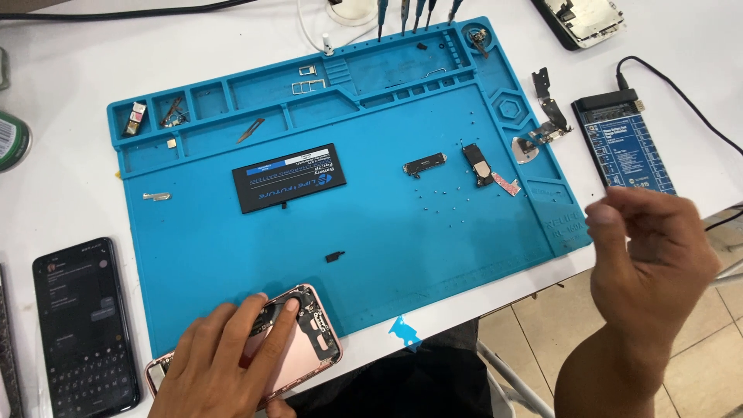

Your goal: The person repairs a disassembled smartphone by handling internal components and flex cables. They connect a ribbon cable to the motherboard and use a screwdriver to secure parts inside the phone's chassis.

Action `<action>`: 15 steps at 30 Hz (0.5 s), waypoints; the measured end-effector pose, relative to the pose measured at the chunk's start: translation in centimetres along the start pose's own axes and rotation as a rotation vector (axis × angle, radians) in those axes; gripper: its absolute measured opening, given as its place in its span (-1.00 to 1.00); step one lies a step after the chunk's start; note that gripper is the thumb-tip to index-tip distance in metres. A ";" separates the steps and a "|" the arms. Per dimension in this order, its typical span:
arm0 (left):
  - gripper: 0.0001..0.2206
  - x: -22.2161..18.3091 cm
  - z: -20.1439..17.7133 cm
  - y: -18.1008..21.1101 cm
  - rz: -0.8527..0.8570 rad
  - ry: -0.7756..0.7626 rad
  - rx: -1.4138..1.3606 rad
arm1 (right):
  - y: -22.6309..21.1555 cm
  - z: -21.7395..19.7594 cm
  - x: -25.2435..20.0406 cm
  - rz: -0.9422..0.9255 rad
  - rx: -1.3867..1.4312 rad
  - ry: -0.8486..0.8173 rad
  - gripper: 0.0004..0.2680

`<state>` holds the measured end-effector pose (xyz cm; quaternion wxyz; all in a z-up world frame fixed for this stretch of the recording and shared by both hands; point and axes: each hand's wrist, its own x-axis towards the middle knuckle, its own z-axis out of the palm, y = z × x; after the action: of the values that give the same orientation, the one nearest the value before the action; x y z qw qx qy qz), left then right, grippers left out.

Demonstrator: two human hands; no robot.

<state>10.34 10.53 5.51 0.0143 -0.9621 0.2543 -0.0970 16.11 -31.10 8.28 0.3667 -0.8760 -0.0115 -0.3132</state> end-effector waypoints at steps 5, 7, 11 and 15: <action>-0.32 -0.4 0.9 0.4 -0.038 0.040 0.038 | -0.6 1.1 2.5 -0.181 -0.307 -0.412 -0.87; -0.27 -0.3 1.1 0.7 -0.077 0.098 0.057 | 0.0 1.8 1.8 -0.201 -0.383 -0.443 -0.82; -0.44 -0.2 1.7 0.5 -0.065 0.145 0.066 | 0.5 2.2 1.4 -0.308 -0.368 -0.249 -0.81; -0.61 -0.2 4.1 0.0 -0.044 0.248 0.087 | -0.4 2.5 5.3 -0.465 -0.404 -0.304 -0.85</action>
<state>10.99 10.51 1.48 0.0226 -0.9466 0.2285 -0.2262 21.66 -30.25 10.19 0.0985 -0.9415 -0.2030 -0.2505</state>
